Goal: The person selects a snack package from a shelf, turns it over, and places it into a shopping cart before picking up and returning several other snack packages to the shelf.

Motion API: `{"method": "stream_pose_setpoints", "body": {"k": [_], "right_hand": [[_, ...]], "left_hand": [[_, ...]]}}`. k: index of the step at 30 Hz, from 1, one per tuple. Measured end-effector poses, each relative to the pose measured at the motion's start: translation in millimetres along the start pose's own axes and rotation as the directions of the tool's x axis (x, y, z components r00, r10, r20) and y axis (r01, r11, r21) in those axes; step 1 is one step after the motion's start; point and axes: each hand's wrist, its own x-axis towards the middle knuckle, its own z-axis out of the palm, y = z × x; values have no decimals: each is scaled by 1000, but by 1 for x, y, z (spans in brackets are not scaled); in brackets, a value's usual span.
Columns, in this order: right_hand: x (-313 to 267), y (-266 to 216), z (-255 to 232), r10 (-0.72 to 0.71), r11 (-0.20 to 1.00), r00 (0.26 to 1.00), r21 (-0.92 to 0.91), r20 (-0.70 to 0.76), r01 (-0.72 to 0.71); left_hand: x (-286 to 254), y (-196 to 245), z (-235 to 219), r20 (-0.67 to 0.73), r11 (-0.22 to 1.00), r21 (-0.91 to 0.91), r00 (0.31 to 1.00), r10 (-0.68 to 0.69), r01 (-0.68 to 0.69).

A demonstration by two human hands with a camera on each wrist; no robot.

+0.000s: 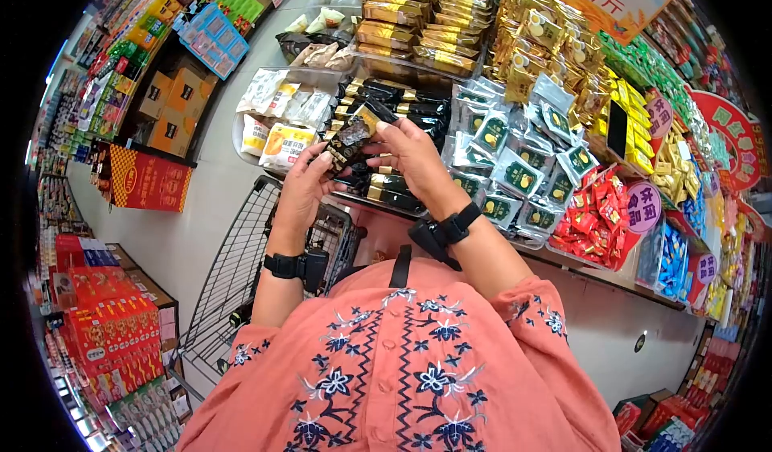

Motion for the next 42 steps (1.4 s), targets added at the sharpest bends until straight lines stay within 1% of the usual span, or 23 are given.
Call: {"method": "stream_pose_setpoints", "body": {"k": [7, 10, 14, 21, 24, 27, 28, 30, 31, 34, 35, 36, 38, 40, 42], "right_hand": [[7, 3, -1, 31, 999, 1000, -21, 0, -31], [10, 0, -1, 15, 1000, 999, -18, -46, -16], [13, 1, -6, 40, 999, 999, -8, -26, -40], [15, 13, -13, 123, 992, 992, 45, -18, -122], [13, 9, -14, 151, 989, 988, 9, -35, -150], [14, 11, -24, 101, 983, 991, -144, -92, -113], [15, 9, -28, 129, 979, 987, -144, -98, -142], [13, 2, -27, 91, 985, 991, -137, -97, -104], [14, 3, -26, 62, 979, 993, -188, -104, -81], [13, -6, -17, 73, 939, 997, -336, -30, -79], [15, -4, -19, 116, 903, 993, -415, -20, -114], [14, -2, -20, 136, 878, 991, -464, 3, -119], [12, 1, -18, 175, 821, 983, -558, 49, -119], [7, 2, -17, 191, 837, 980, -531, 52, -135], [8, 7, -22, 194, 862, 979, -487, 55, -143]], "left_hand": [[5, -5, 0, 42, 999, -52, 999, 16, -14], [12, -5, -9, 57, 998, -56, 998, -3, 6], [11, 1, -9, 32, 1000, 12, 999, -23, 22], [27, -5, -13, -112, 998, 57, 993, 25, -18], [34, -7, -15, -83, 999, 35, 996, 37, -34], [37, 1, -27, -122, 988, 150, 992, 39, -20], [38, 5, -29, -179, 986, 160, 982, 64, -35], [43, 15, -38, -162, 979, 188, 981, 107, -76], [42, 21, -38, -149, 973, 223, 984, 94, -60], [43, 28, -33, -4, 952, 307, 1000, -4, 5], [41, 27, -25, -6, 948, 317, 1000, -27, 27], [40, 28, -21, -6, 938, 340, 998, -70, 68], [43, 18, -18, -25, 941, 335, 999, -30, 37], [47, 11, -22, -17, 958, 287, 1000, -20, 24], [51, 7, -31, -2, 984, 176, 1000, 9, -8]]}}
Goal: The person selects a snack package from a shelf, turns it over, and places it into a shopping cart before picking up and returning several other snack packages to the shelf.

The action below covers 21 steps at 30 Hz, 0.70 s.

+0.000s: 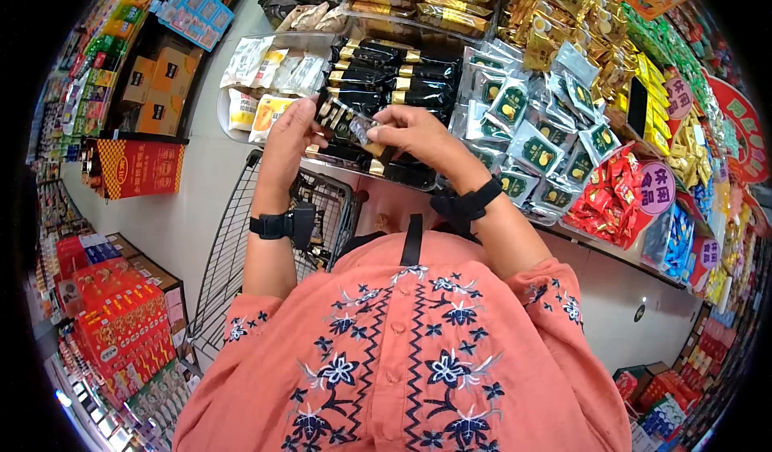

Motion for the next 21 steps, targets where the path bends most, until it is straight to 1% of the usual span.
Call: {"method": "stream_pose_setpoints", "body": {"k": [1, 2, 3, 4, 5, 6, 7, 8, 9, 10, 11, 14, 17, 21], "right_hand": [[1, 1, -2, -18, 1000, 999, 11, -47, 18], [4, 1, -6, -27, 999, 994, -44, -105, 23], [5, 1, -9, -6, 1000, 989, 19, -144, 9], [5, 1, -11, 18, 996, 983, 84, -182, -3], [6, 5, -13, 6, 982, 982, 184, -187, 29], [7, 9, -15, 5, 980, 978, 195, -209, 36], [8, 12, -18, 5, 977, 973, 207, -232, 44], [8, 15, -20, 5, 975, 966, 217, -257, 53], [4, 8, -17, 16, 957, 967, 284, -254, 59], [3, 10, -17, 19, 954, 963, 293, -270, 64], [3, 12, -17, 21, 951, 958, 302, -285, 69], [2, 17, -16, 29, 946, 951, 317, -307, 73], [-2, 19, -15, 36, 948, 951, 311, -308, 65], [-2, 27, -16, 41, 951, 942, 302, -333, 66]], "left_hand": [[1, 0, -3, -7, 995, 92, 999, 47, -46], [3, 1, -5, -8, 979, 183, 995, 96, -93], [3, 2, -7, -5, 952, 274, 990, 144, -137], [5, -5, -14, 42, 872, 444, 977, 208, -204], [6, -18, -25, 100, 758, 596, 960, 260, -267], [6, -23, -29, 169, 612, 721, 939, 298, -324], [2, -28, -34, 295, 341, 832, 870, 395, -437], [1, -34, -37, 329, 282, 852, 869, 368, -442], [-1, -35, -36, 362, 221, 867, 869, 339, -447], [-4, -35, -34, 391, 160, 877, 868, 307, -452], [-8, -36, -33, 400, 128, 881, 861, 314, -456], [-6, -39, -32, 407, 87, 888, 860, 307, -452], [-7, -38, -32, 438, 1, 891, 863, 252, -453], [-4, -43, -36, 464, -92, 885, 854, 235, -456]]}}
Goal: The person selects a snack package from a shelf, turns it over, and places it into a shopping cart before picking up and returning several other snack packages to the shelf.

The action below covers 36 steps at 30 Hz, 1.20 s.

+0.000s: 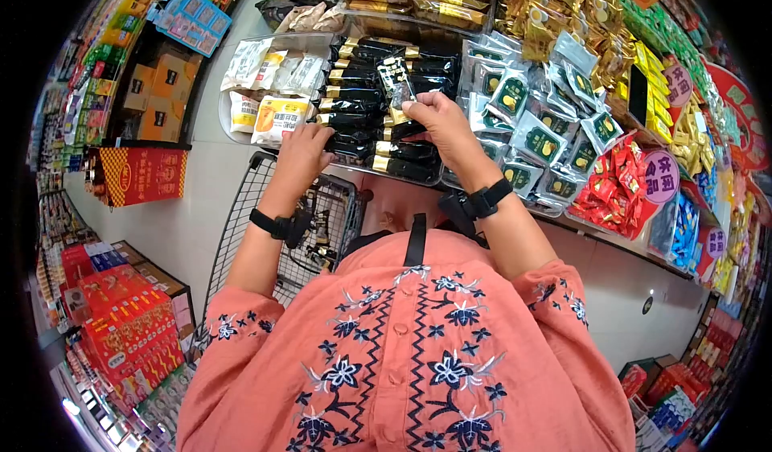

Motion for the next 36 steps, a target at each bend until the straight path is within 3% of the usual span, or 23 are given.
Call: {"method": "stream_pose_setpoints", "body": {"k": [5, 8, 20, 23, 36], "right_hand": [[-2, 3, -2, 22, 1000, 1000, -19, 0, -22], [-2, 6, -1, 19, 1000, 1000, -17, -2, -19], [-3, 8, 0, 31, 1000, 1000, -6, 4, -31], [-3, 8, -2, 35, 999, 999, -2, -3, -35], [-3, 11, 1, 30, 999, 999, -12, 13, -30]], "left_hand": [[2, 1, -1, 23, 999, 48, 1000, 14, -15], [3, 2, -2, -47, 997, 32, 997, 69, -67], [3, -9, 8, -113, 993, 45, 988, 109, -105], [2, -9, 5, -24, 996, 58, 997, 76, -75], [21, -4, -2, 85, 977, 89, 979, 187, -194]]}}
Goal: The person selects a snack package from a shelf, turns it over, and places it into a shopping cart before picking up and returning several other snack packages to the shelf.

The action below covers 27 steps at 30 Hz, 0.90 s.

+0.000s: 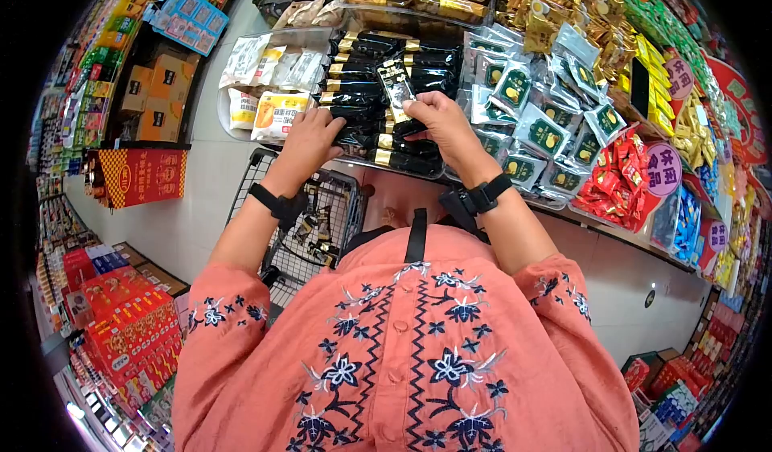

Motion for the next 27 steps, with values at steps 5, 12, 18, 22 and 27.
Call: {"method": "stream_pose_setpoints", "body": {"k": [5, 12, 18, 22, 27], "right_hand": [[-1, -1, 1, 15, 1000, 1000, -6, -2, -15], [0, 5, -3, 19, 1000, 1000, -9, 5, -19], [3, 9, -6, -56, 988, 997, -149, -49, 48], [12, 21, -13, -121, 944, 987, -319, -105, 82], [21, 37, -11, -217, 860, 960, -500, -178, 101]], "left_hand": [[2, -7, 2, -48, 995, -13, 994, 97, -97], [1, -3, 5, -51, 999, 2, 998, 49, -49], [4, -1, 4, -18, 1000, -16, 1000, 23, -23], [4, 4, 4, 28, 1000, 3, 1000, -4, 4], [6, 8, -3, 17, 994, -99, 999, -52, 53]]}}
